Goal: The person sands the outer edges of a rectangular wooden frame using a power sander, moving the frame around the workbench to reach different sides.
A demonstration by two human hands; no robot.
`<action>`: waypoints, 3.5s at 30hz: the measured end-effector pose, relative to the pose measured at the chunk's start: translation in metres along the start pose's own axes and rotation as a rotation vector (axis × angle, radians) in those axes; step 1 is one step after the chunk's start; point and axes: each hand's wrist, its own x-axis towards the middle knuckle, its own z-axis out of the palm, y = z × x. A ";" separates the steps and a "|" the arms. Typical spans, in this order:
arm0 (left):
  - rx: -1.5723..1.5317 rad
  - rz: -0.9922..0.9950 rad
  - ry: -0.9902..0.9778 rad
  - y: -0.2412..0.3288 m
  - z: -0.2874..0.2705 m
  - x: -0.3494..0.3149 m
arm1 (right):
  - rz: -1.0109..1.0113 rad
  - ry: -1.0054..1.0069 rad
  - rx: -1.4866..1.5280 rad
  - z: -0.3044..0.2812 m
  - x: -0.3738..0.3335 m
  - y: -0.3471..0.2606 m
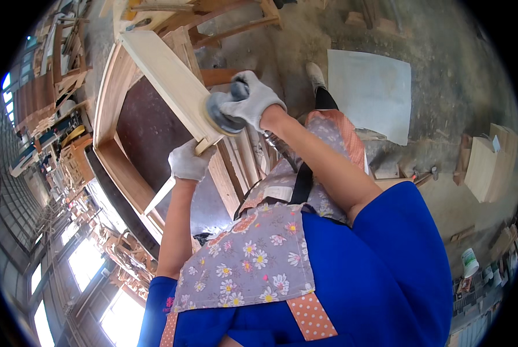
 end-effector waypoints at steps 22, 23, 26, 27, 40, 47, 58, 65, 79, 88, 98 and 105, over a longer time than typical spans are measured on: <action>-0.085 -0.136 -0.168 0.008 -0.017 0.006 | -0.269 0.406 -0.489 -0.058 0.125 -0.123; -0.100 -0.144 -0.175 0.007 -0.017 0.004 | -0.279 0.394 -0.515 -0.056 0.133 -0.143; -0.130 -0.147 -0.153 -0.002 -0.004 0.004 | -0.372 0.342 -0.642 -0.054 0.175 -0.189; -0.141 -0.144 -0.169 -0.003 -0.003 0.003 | -0.387 0.310 -0.667 -0.053 0.189 -0.198; -0.141 -0.247 0.030 0.011 -0.014 -0.002 | -0.282 0.032 -1.153 -0.008 0.369 -0.222; -0.092 -0.360 -0.105 0.017 -0.017 -0.003 | -0.302 -0.088 -1.042 -0.003 0.427 -0.208; -0.079 -0.363 -0.084 0.015 -0.009 -0.005 | -0.099 -0.297 -0.908 0.014 0.426 -0.220; -0.086 -0.350 -0.130 0.015 -0.020 0.006 | -0.324 -0.151 -1.082 -0.009 0.479 -0.194; -0.077 -0.490 -0.068 0.024 -0.021 0.003 | -0.261 -0.097 -1.141 -0.011 0.461 -0.197; -0.157 -0.973 0.309 0.056 -0.001 -0.008 | -0.356 -0.147 -1.208 -0.004 0.426 -0.211; -2.178 -1.644 1.290 0.063 0.079 -0.010 | -0.376 -0.149 -1.192 0.000 0.430 -0.213; -2.573 -0.907 1.035 0.086 0.067 0.018 | -0.325 -0.049 -1.267 0.009 0.414 -0.220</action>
